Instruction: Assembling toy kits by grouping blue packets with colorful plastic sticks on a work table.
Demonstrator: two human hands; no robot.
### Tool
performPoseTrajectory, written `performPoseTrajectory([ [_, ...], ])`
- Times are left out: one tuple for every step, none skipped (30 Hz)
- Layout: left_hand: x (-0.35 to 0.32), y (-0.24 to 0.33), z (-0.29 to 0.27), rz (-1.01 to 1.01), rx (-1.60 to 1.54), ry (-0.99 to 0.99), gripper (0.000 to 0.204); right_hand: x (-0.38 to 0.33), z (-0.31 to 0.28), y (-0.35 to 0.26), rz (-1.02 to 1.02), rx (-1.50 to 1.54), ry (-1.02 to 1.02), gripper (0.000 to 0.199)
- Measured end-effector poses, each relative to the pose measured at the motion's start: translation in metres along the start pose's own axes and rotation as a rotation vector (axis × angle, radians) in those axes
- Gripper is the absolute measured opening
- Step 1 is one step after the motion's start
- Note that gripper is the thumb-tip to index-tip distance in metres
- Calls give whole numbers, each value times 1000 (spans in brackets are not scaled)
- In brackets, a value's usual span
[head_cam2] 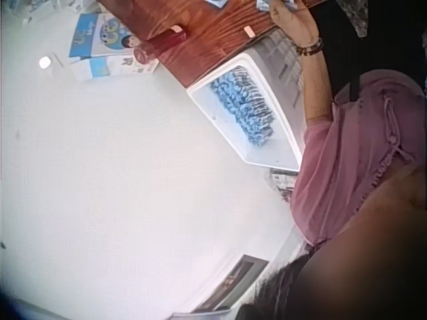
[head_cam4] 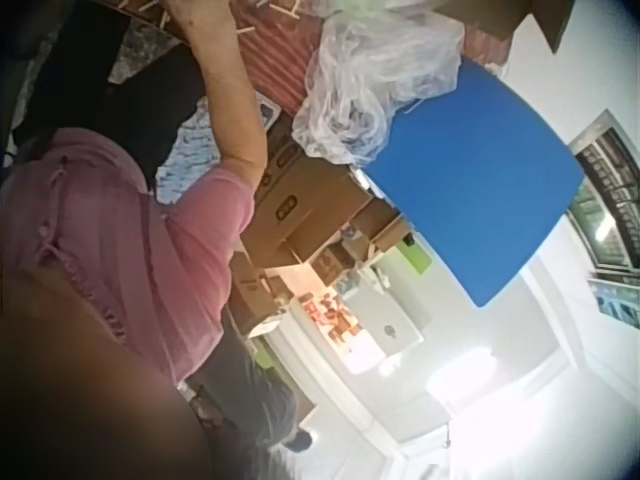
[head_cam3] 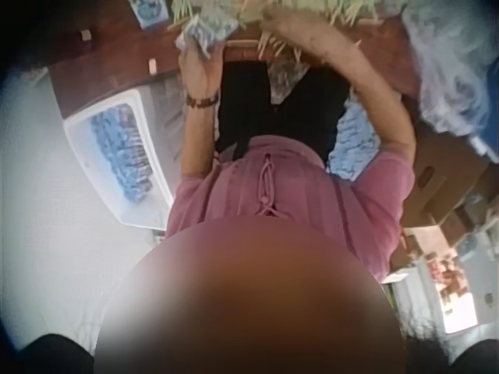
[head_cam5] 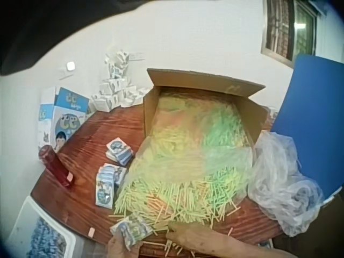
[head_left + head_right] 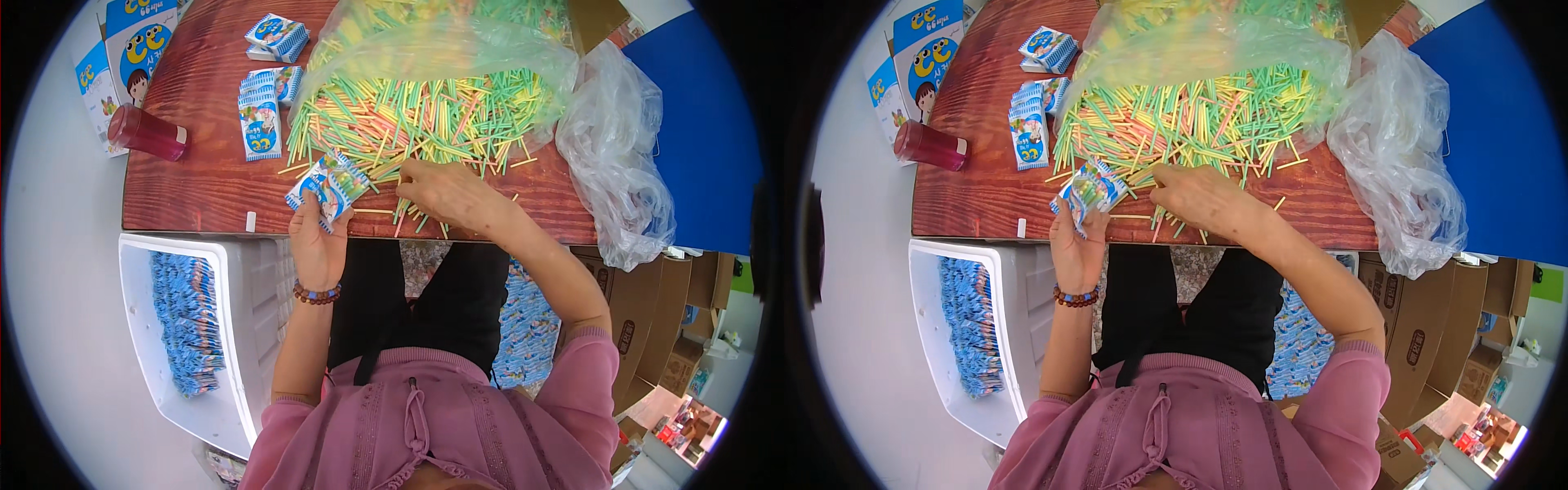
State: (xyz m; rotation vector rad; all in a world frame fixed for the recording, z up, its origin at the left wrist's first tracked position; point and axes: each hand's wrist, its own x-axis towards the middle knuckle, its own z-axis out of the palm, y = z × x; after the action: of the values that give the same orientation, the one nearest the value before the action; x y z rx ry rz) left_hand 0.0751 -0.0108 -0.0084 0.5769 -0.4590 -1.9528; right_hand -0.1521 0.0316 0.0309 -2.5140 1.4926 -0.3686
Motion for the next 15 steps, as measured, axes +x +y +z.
performPoseTrajectory([
  [0,0,2,3,20,36,26,3,-1,-1,-3,1,-2,6],
  [0,0,3,5,39,73,25,6,-3,-1,-47,-39,-21,6],
  [0,0,5,6,37,75,25,8,-4,-2,-91,-79,-40,7],
  [0,1,6,6,45,78,24,8,-3,-1,-92,-78,-42,7],
  [0,1,6,6,54,81,23,9,0,-1,-131,-60,-9,6],
  [1,2,5,7,52,84,23,10,2,0,-170,-40,25,6],
  [1,2,3,0,46,79,23,10,3,0,-173,-39,23,6],
  [1,3,2,-7,41,74,23,10,3,1,-162,-39,22,6],
  [1,3,2,-5,39,76,23,10,3,2,-152,-41,21,7],
  [2,3,2,-9,41,71,23,9,5,4,-154,-41,20,7],
  [2,3,2,-12,44,65,23,8,8,7,-135,-33,19,8],
  [2,2,0,-10,44,65,23,7,10,8,-114,-26,19,10],
  [3,1,-2,-5,63,44,26,7,11,10,-116,-27,20,10],
  [3,1,-3,0,82,23,31,7,11,11,-98,-9,37,10],
  [3,1,-2,3,84,19,31,8,10,12,-80,7,55,11],
])
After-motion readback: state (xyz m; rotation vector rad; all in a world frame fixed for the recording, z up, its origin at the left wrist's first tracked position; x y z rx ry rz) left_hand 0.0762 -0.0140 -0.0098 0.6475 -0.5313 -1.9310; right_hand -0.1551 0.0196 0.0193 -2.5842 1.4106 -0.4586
